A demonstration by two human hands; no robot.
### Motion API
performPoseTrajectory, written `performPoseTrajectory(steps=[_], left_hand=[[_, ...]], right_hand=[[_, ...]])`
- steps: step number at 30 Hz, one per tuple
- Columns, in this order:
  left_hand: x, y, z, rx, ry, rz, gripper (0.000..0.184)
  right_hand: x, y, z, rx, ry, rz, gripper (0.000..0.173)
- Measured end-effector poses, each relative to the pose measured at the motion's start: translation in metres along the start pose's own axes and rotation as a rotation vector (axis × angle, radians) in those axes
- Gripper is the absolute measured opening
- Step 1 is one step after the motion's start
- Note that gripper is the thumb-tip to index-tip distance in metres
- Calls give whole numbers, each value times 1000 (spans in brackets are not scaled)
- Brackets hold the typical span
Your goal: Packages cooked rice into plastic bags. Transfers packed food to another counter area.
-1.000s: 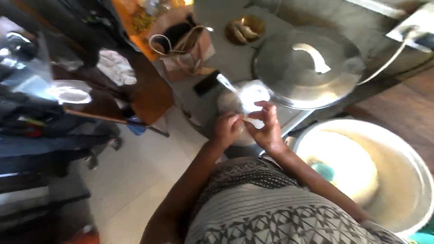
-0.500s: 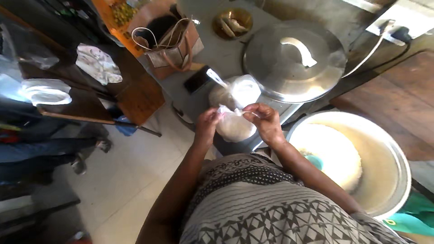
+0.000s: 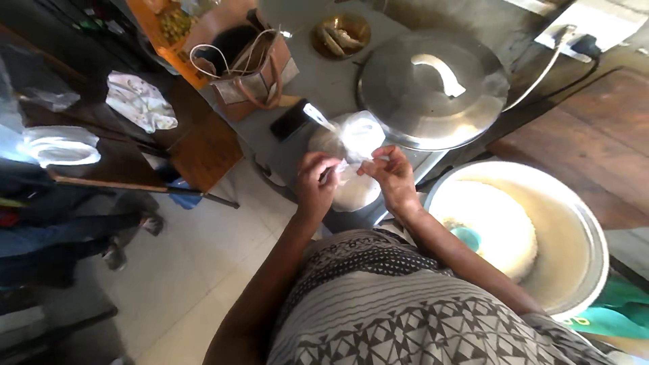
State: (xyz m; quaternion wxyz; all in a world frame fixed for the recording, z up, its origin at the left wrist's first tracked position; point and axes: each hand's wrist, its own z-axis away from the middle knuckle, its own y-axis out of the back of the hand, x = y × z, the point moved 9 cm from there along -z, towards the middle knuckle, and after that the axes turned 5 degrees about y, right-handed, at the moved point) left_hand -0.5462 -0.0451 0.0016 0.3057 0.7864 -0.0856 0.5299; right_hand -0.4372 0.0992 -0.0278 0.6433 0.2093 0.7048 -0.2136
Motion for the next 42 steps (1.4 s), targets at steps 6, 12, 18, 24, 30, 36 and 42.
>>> performPoseTrajectory(steps=[6,12,18,24,30,36,42], left_hand=[[30,-13,-1,-124,-258,-34,13],[-13,-21,-19,-334,105,155,26],[-20,-23,-27,-438,188,137,16],[-21,-32,-28,-484,159,164,14],[-24,-24,-29,-460,331,419,18],[-27,-18,-24,-417,318,333,15],[-13,-30,-17,-382,74,69,17]], right_hand=[[-17,-10,-8,-76,123,200,13],[-16,-19,-10,-318,83,187,21],[-16,-24,-10,-386,107,150,21],[-12,-28,-14,-380,186,220,11],[-11,-27,-18,-391,166,233,9],[4,-15,-11,-314,89,232,8],[-4,-21,-21,-272,63,291,17]])
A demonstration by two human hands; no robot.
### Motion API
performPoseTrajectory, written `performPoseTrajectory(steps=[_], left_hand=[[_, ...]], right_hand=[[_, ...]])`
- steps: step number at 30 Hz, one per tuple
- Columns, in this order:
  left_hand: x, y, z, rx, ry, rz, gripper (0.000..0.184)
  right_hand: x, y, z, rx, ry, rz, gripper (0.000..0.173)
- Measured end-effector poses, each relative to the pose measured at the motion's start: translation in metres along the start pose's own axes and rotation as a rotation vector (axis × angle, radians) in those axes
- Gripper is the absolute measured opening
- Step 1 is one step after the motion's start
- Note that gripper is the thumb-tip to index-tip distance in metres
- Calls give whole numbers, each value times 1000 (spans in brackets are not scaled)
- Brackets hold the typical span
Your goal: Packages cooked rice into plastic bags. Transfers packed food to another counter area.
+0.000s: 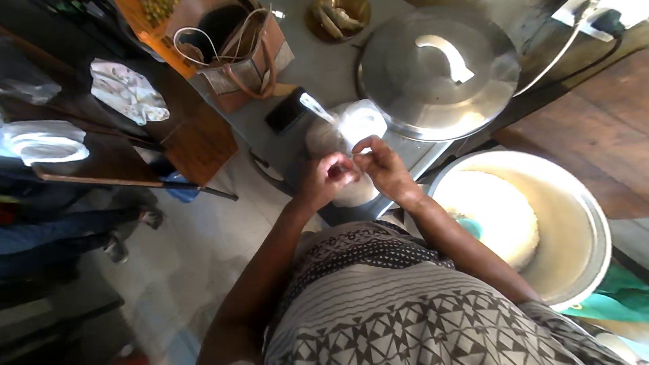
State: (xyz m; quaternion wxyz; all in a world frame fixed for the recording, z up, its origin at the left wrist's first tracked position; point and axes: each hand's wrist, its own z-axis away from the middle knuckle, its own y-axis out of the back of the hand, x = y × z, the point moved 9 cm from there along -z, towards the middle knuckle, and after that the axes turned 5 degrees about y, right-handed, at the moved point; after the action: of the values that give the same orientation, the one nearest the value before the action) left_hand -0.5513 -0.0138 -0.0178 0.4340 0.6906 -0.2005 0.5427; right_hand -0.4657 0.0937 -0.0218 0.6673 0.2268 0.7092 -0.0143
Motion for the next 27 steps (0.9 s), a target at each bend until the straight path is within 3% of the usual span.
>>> performPoseTrajectory(steps=[4,6,8,11,14,17,21,27], left_hand=[[-3,3,-4,55,39,70,14],[-4,8,-5,97,39,99,13],[-5,11,-4,142,52,112,12],[-5,9,-1,223,63,41,10],[9,4,6,296,-113,-153,12],[20,-8,8,210,-218,-307,16],[16,-12,6,123,-162,-257,17],[25,-13,8,17,-72,-345,17]], right_hand=[[-9,-1,7,-65,37,49,44],[-12,2,10,-50,85,97,64],[-13,3,10,0,144,154,72],[-16,2,9,46,177,238,71],[-21,0,9,60,195,287,70],[-18,1,9,66,159,294,71],[-18,5,11,93,119,311,72],[-22,7,15,195,212,508,66]])
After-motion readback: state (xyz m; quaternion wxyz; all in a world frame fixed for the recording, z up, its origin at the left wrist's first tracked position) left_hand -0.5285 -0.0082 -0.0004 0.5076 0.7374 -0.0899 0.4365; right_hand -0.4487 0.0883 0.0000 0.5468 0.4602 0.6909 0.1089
